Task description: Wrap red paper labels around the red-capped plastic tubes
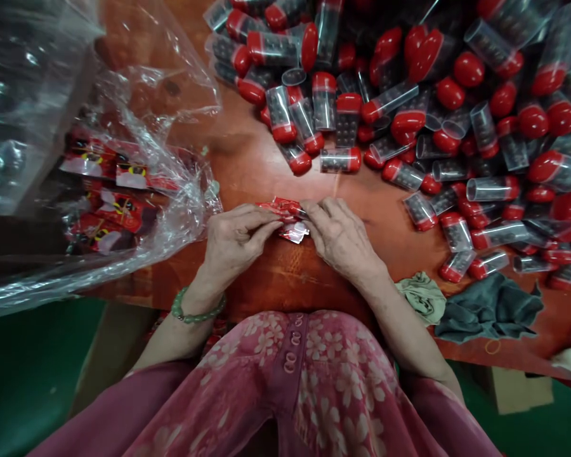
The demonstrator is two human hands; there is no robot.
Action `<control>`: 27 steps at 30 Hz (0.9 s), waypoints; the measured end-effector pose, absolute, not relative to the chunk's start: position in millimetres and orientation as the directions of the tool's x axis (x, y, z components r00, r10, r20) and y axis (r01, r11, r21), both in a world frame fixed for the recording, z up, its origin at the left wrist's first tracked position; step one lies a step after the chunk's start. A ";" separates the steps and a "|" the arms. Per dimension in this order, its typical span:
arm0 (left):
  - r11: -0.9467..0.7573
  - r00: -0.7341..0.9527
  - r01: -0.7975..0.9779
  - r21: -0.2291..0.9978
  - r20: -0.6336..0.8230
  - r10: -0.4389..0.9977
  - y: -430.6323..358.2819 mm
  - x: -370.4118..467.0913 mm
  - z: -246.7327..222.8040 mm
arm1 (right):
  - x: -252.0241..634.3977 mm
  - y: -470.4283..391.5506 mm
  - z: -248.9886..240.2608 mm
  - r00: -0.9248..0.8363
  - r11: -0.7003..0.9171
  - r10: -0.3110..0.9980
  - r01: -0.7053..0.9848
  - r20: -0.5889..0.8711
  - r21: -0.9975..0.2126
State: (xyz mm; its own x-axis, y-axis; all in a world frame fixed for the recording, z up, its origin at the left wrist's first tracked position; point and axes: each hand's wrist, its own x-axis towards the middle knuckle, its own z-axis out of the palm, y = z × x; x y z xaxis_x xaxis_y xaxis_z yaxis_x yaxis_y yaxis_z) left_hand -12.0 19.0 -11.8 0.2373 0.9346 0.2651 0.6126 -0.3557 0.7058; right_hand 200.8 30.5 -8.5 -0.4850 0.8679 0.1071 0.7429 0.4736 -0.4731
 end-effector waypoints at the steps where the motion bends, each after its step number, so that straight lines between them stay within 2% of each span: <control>1: -0.339 0.204 0.600 0.725 0.272 0.941 18.6 -13.3 -9.5 | 202.4 31.4 -8.5 -0.478 0.467 0.872 0.746 0.106 -0.475; 3: -0.319 0.142 0.579 0.750 0.292 0.946 15.8 -16.3 -3.8 | 206.0 32.5 -7.6 -0.471 0.460 0.874 0.726 0.118 -0.512; 8: -0.334 0.132 0.509 0.793 0.312 0.941 3.2 -20.4 12.8 | 213.9 25.6 9.8 -0.407 0.418 0.888 0.517 0.215 -0.747; 12: -0.319 0.136 0.451 0.834 0.289 0.948 -4.3 -18.7 19.9 | 216.6 14.5 30.6 -0.435 0.430 0.868 0.414 0.240 -0.802; 15: -0.316 0.137 0.403 0.859 0.285 0.949 -7.4 -18.6 20.6 | 215.8 9.3 38.2 -0.507 0.451 0.832 0.378 0.227 -0.809; 19: -0.366 0.171 0.372 0.853 0.324 0.930 -10.9 -20.7 17.2 | 214.6 6.7 42.0 -0.566 0.433 0.815 0.453 0.124 -0.779; 23: -0.427 0.233 0.400 0.811 0.360 0.903 -15.7 -20.9 12.3 | 216.6 5.6 48.6 -0.647 0.460 0.762 0.530 0.011 -0.712; 27: -0.449 0.304 0.451 0.772 0.340 0.890 -20.4 -18.0 10.9 | 217.1 5.4 56.4 -0.685 0.485 0.709 0.646 -0.167 -0.589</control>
State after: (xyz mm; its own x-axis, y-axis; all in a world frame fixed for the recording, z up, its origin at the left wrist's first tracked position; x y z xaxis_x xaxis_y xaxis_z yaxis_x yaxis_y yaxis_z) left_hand -18.0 -20.4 10.9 0.3040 0.8898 0.3403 0.4506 -0.4490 0.7716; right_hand 217.1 5.4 56.4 -0.6848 0.7093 -0.1669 0.6463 0.4855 -0.5887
